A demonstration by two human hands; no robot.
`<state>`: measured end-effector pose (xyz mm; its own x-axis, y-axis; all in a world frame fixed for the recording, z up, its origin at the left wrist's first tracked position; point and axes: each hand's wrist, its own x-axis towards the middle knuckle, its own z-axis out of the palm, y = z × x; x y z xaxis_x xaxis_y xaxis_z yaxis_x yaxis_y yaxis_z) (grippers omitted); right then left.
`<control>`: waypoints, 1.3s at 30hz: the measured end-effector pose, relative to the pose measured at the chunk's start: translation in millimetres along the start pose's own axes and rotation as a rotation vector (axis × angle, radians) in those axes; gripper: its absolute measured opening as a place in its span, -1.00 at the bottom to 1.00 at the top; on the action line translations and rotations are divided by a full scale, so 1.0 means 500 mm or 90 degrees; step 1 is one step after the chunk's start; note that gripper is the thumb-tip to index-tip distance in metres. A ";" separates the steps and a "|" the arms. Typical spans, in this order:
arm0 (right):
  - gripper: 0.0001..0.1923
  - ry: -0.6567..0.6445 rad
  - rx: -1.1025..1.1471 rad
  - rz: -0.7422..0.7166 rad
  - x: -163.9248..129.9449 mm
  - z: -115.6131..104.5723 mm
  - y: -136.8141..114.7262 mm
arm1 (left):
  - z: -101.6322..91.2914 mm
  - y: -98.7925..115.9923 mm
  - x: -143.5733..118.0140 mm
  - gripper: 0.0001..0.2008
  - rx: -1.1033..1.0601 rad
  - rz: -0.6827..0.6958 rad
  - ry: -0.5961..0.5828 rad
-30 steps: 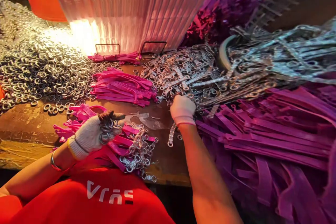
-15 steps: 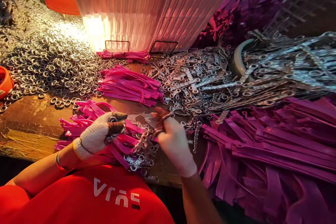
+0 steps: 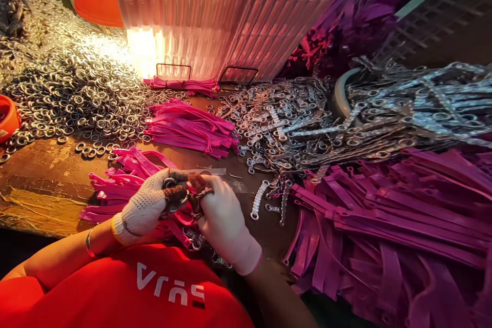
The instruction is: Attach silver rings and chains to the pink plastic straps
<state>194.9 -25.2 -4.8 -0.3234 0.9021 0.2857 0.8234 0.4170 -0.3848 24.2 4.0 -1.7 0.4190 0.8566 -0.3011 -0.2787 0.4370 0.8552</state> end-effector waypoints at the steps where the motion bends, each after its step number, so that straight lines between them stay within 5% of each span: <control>1: -0.50 -0.001 -0.034 -0.025 0.003 0.002 0.001 | 0.000 -0.001 0.002 -0.70 -0.016 -0.006 -0.037; 4: -0.60 0.002 -0.087 -0.085 0.007 0.001 0.004 | -0.007 -0.002 0.009 -0.73 -0.070 -0.073 -0.104; 8: -0.75 0.004 -0.065 -0.085 0.007 -0.016 -0.001 | -0.030 0.006 0.001 -0.69 -0.092 -0.140 -0.086; 17: -0.88 -0.083 -0.016 -0.003 0.041 -0.022 -0.030 | -0.055 0.033 -0.033 -0.68 0.332 0.044 -0.092; 23: -0.86 -0.134 0.130 0.071 0.060 -0.009 -0.049 | -0.070 0.026 -0.028 -0.58 0.292 -0.021 -0.034; 29: -0.78 -0.055 -0.091 -0.022 0.049 0.018 -0.067 | -0.082 0.020 -0.007 -0.60 0.186 -0.016 -0.018; 32: -0.65 -0.108 0.078 0.047 0.065 0.033 -0.044 | -0.091 0.020 0.010 -0.65 0.115 0.019 0.035; 35: -0.61 -0.125 0.199 0.131 0.107 0.048 0.016 | -0.109 0.040 0.027 -0.69 0.125 0.040 0.007; 39: -0.70 -0.194 -0.062 0.111 0.181 0.091 0.102 | -0.137 0.073 0.037 -0.70 0.005 -0.016 0.029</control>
<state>186.5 82.9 -38.7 -0.2859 0.9566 -0.0567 0.9140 0.2545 -0.3159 -37.3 54.6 -4.7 0.3857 0.8573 -0.3408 -0.2614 0.4559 0.8508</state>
